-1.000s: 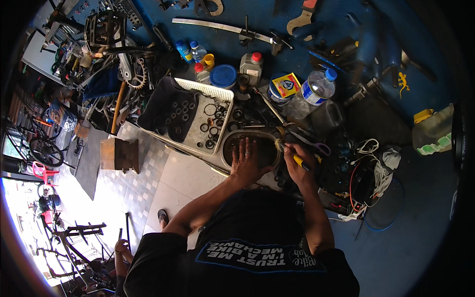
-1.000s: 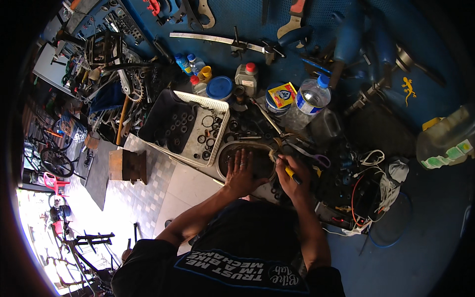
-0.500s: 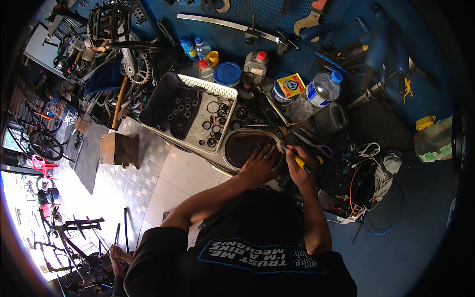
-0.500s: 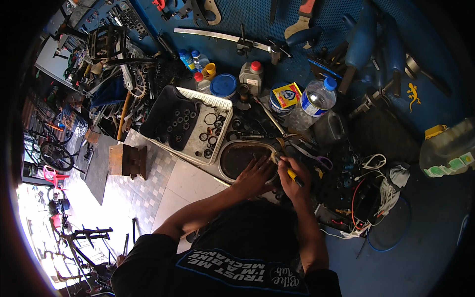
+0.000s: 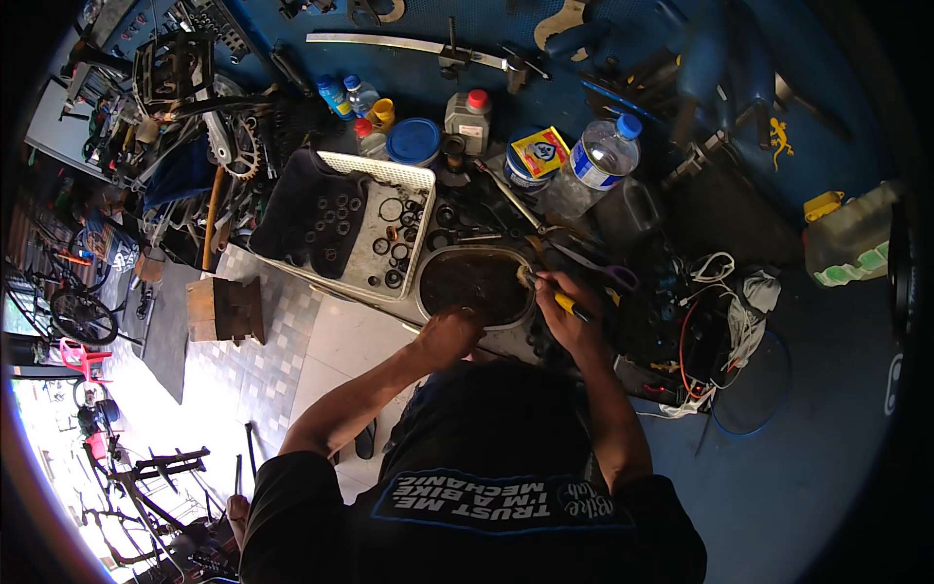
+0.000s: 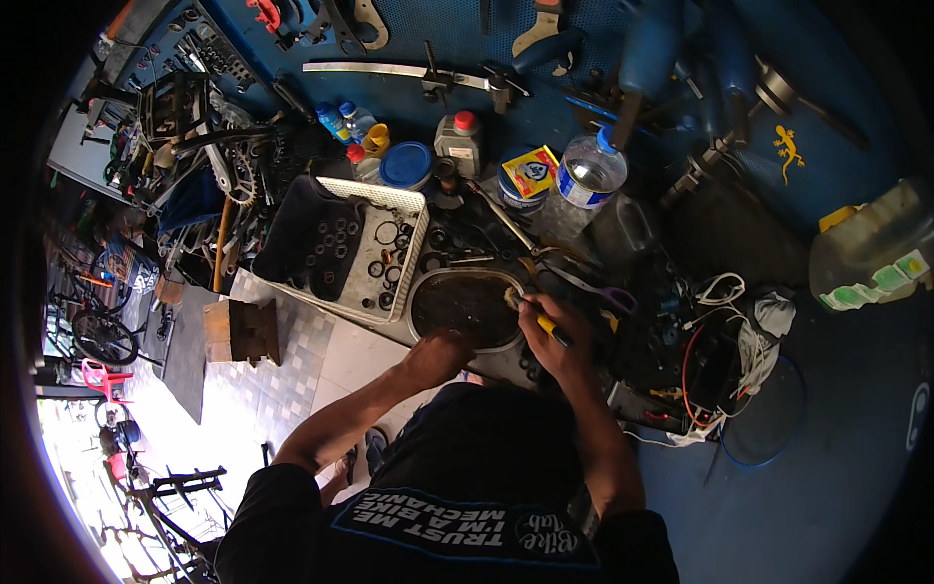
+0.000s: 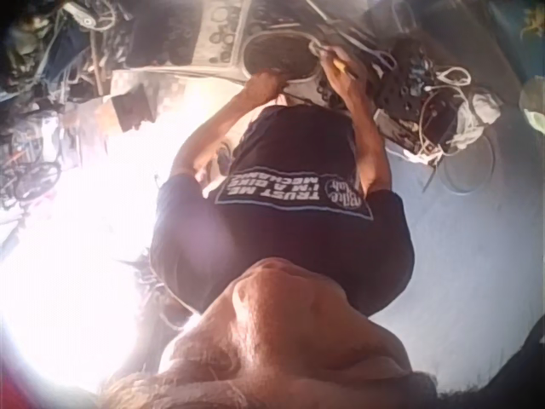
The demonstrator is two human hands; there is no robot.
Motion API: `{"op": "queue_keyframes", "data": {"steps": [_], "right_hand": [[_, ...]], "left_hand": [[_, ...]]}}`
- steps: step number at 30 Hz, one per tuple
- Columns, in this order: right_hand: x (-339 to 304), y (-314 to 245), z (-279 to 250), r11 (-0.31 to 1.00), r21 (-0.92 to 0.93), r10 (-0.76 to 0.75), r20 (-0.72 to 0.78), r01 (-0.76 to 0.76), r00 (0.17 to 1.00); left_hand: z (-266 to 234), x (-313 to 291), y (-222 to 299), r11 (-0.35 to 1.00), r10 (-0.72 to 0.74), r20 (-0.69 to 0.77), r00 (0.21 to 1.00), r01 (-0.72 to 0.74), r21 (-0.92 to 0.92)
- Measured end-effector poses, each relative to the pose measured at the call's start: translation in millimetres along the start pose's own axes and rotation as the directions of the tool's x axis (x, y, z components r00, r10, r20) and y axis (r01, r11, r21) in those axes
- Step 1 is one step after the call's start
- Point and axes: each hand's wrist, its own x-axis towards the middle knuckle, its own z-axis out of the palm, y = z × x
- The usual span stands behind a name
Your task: The person repeatedly picks small bicycle parts from a white basket, scrubs them with a yellow brush in a metal basin of dark liquid, and returns them to the basket. The process is repeated for multiple small components throughout the clip.
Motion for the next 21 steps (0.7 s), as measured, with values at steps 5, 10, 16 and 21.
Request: {"op": "queue_keyframes", "data": {"steps": [5, 10, 16, 21], "right_hand": [[0.9, 1.5, 1.8, 0.992, -0.129, 0.011, 0.072, -0.001, 0.997], [4.5, 11.3, 7.6, 0.96, -0.219, -0.145, 0.137, 0.173, 0.98], [11.6, 13.2, 18.5, 0.984, -0.145, -0.064, 0.239, 0.101, 0.969], [16.8, -28.6, 34.3, 0.933, 0.332, 0.071, 0.211, -0.139, 0.975]], "left_hand": [[-0.7, 1.9, -5.9, 0.979, -0.143, -0.072, 0.987, 0.13, -0.158], [-3.9, 12.1, -20.1, 0.928, -0.288, -0.103, 0.952, 0.251, -0.274], [-1.5, 26.9, -35.5, 0.72, -0.467, -0.231, 0.854, 0.215, -0.66], [-18.3, 39.2, -18.2, 0.584, -0.606, -0.102, 0.789, 0.354, -0.73]]}}
